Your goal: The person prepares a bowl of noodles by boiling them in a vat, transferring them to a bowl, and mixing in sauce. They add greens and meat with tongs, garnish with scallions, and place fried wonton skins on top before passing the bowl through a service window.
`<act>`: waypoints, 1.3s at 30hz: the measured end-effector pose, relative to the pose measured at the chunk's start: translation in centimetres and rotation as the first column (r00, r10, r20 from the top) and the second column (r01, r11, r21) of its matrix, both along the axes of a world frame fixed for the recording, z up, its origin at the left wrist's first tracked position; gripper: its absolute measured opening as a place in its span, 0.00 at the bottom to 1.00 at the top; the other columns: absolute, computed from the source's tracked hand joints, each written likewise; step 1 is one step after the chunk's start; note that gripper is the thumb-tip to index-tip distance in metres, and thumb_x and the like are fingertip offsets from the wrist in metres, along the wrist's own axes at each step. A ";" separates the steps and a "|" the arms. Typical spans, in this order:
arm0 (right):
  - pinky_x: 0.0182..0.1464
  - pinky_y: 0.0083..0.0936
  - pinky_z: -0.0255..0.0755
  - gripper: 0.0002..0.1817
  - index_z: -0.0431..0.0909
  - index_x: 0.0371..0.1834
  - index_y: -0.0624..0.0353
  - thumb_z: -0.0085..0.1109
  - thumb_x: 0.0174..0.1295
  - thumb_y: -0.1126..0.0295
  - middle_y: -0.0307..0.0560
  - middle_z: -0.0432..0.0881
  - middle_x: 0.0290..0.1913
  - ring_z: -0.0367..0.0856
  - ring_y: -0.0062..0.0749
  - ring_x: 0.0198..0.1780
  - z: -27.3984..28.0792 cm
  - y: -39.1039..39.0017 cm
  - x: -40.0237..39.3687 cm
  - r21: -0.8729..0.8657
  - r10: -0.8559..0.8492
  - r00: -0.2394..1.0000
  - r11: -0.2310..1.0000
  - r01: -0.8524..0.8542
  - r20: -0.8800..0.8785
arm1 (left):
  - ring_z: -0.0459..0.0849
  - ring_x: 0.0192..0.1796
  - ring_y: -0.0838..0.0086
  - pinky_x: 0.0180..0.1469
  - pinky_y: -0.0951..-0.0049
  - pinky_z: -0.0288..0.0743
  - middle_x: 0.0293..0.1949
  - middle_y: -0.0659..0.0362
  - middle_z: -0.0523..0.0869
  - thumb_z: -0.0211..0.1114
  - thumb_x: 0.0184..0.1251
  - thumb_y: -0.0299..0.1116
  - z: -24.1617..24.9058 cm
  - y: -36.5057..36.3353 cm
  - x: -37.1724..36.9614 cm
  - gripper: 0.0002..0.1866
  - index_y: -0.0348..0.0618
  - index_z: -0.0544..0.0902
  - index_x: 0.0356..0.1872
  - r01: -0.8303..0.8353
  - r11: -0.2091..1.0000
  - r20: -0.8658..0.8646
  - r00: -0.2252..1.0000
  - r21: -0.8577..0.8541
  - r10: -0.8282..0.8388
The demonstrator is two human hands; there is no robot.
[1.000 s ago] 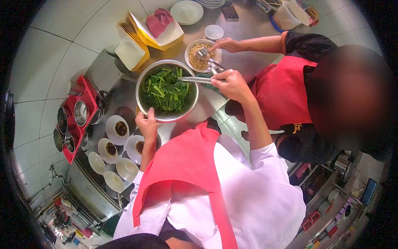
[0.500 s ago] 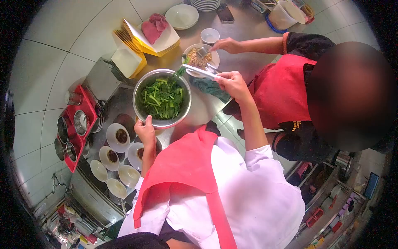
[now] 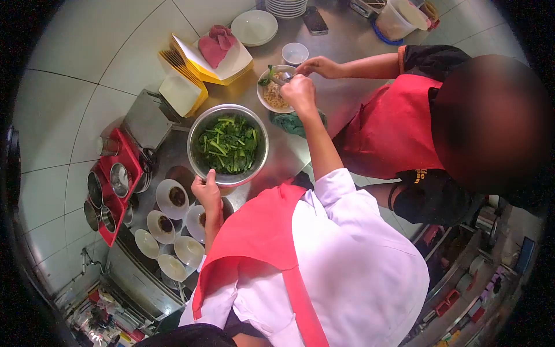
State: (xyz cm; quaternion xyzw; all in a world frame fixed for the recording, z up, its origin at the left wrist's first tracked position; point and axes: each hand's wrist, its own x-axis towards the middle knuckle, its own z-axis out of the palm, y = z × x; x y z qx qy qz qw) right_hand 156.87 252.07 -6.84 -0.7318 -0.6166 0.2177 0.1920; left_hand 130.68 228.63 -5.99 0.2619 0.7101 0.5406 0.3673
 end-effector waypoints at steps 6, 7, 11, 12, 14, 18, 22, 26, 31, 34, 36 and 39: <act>0.51 0.41 0.76 0.17 0.84 0.38 0.69 0.57 0.49 0.67 0.67 0.83 0.42 0.83 0.58 0.48 5.7 0.3 -2.0 -0.167 -0.054 0.994 0.984 0.070 0.100 | 0.79 0.32 0.80 0.37 0.78 0.72 0.32 0.58 0.85 0.64 0.61 0.23 0.1 0.1 0.0 0.04 0.32 0.82 0.34 -0.010 1.000 -0.002 1.000 -0.023 0.010; 0.51 0.41 0.76 0.17 0.84 0.38 0.69 0.57 0.50 0.66 0.66 0.83 0.42 0.83 0.57 0.48 6.5 0.1 -1.9 -0.174 -0.040 0.993 0.983 0.059 0.111 | 0.79 0.32 0.80 0.37 0.77 0.72 0.32 0.58 0.85 0.64 0.62 0.23 0.3 0.2 0.1 0.04 0.32 0.82 0.34 -0.008 1.000 0.003 1.000 -0.026 0.008; 0.51 0.40 0.77 0.17 0.84 0.37 0.67 0.56 0.52 0.65 0.65 0.84 0.41 0.84 0.56 0.46 9.1 -1.6 -0.9 -0.111 -0.012 0.985 0.993 0.031 0.172 | 0.79 0.31 0.79 0.37 0.78 0.72 0.32 0.58 0.85 0.64 0.62 0.23 0.1 0.2 0.0 0.04 0.32 0.82 0.34 0.000 1.000 0.017 1.000 -0.007 0.000; 0.50 0.40 0.77 0.16 0.84 0.35 0.67 0.56 0.52 0.64 0.65 0.84 0.39 0.84 0.56 0.45 9.3 -2.1 -0.5 -0.084 -0.006 0.983 0.996 0.022 0.185 | 0.79 0.31 0.79 0.37 0.78 0.72 0.32 0.58 0.85 0.64 0.62 0.23 0.0 0.2 0.0 0.04 0.32 0.82 0.34 0.000 1.000 0.019 1.000 -0.011 0.000; 0.49 0.41 0.78 0.16 0.83 0.34 0.66 0.56 0.53 0.63 0.64 0.84 0.38 0.84 0.56 0.44 7.9 -3.0 0.9 -0.036 0.005 0.981 0.999 0.002 0.195 | 0.79 0.31 0.80 0.37 0.78 0.72 0.32 0.58 0.85 0.64 0.62 0.24 -0.2 0.2 0.0 0.04 0.32 0.82 0.34 -0.003 1.000 0.028 1.000 -0.006 0.003; 0.45 0.43 0.78 0.16 0.83 0.31 0.65 0.56 0.55 0.60 0.61 0.84 0.35 0.85 0.54 0.40 3.6 -4.9 1.9 0.010 0.091 0.959 0.995 -0.097 0.267 | 0.79 0.31 0.80 0.37 0.78 0.72 0.32 0.59 0.85 0.64 0.62 0.24 -0.5 0.4 -0.1 0.04 0.33 0.82 0.35 -0.001 1.000 0.030 1.000 0.003 0.001; 0.44 0.43 0.78 0.15 0.86 0.33 0.59 0.57 0.56 0.60 0.59 0.84 0.33 0.84 0.54 0.38 3.9 -7.0 1.2 -0.057 0.143 0.958 0.989 -0.133 0.249 | 0.75 0.28 0.83 0.33 0.78 0.69 0.27 0.62 0.84 0.64 0.62 0.27 -0.6 0.5 0.1 0.06 0.33 0.82 0.31 0.006 1.000 -0.001 1.000 0.009 -0.006; 0.46 0.43 0.78 0.14 0.86 0.34 0.58 0.57 0.56 0.61 0.59 0.84 0.32 0.84 0.53 0.38 6.0 -7.0 2.2 0.021 0.066 0.986 0.997 -0.070 0.153 | 0.76 0.28 0.83 0.33 0.78 0.69 0.27 0.62 0.84 0.64 0.62 0.27 -0.7 0.2 -0.1 0.06 0.33 0.82 0.31 0.031 0.999 -0.022 0.999 -0.015 -0.031; 0.46 0.43 0.78 0.15 0.86 0.34 0.58 0.56 0.54 0.60 0.60 0.84 0.34 0.85 0.53 0.38 3.9 -3.7 2.9 0.063 0.109 0.964 0.990 -0.128 0.241 | 0.78 0.29 0.81 0.35 0.78 0.71 0.29 0.60 0.85 0.64 0.62 0.25 -0.7 0.1 0.2 0.04 0.33 0.82 0.31 0.037 0.999 0.024 0.999 -0.008 -0.037; 0.46 0.43 0.78 0.14 0.86 0.33 0.58 0.56 0.53 0.60 0.60 0.84 0.34 0.85 0.54 0.38 2.5 -2.7 3.1 0.070 0.056 0.963 0.995 -0.078 0.265 | 0.78 0.29 0.81 0.35 0.78 0.71 0.30 0.60 0.85 0.64 0.62 0.25 -0.1 0.1 0.3 0.04 0.33 0.83 0.32 0.046 0.999 0.023 0.999 0.004 -0.046; 0.46 0.44 0.78 0.15 0.86 0.34 0.57 0.57 0.53 0.60 0.60 0.84 0.34 0.84 0.54 0.38 2.8 -3.3 3.3 0.077 0.064 0.964 0.993 -0.086 0.258 | 0.78 0.30 0.81 0.35 0.78 0.71 0.30 0.60 0.85 0.64 0.62 0.25 0.1 0.1 0.4 0.04 0.33 0.83 0.33 0.037 0.999 0.016 0.999 0.006 -0.037; 0.45 0.44 0.78 0.15 0.87 0.34 0.57 0.56 0.54 0.60 0.60 0.84 0.33 0.84 0.54 0.38 4.9 -5.6 3.4 0.102 0.036 0.981 0.993 -0.057 0.192 | 0.78 0.30 0.81 0.36 0.78 0.71 0.31 0.60 0.85 0.64 0.62 0.25 0.0 -0.3 0.3 0.04 0.33 0.83 0.34 0.022 1.000 0.022 1.000 -0.012 -0.022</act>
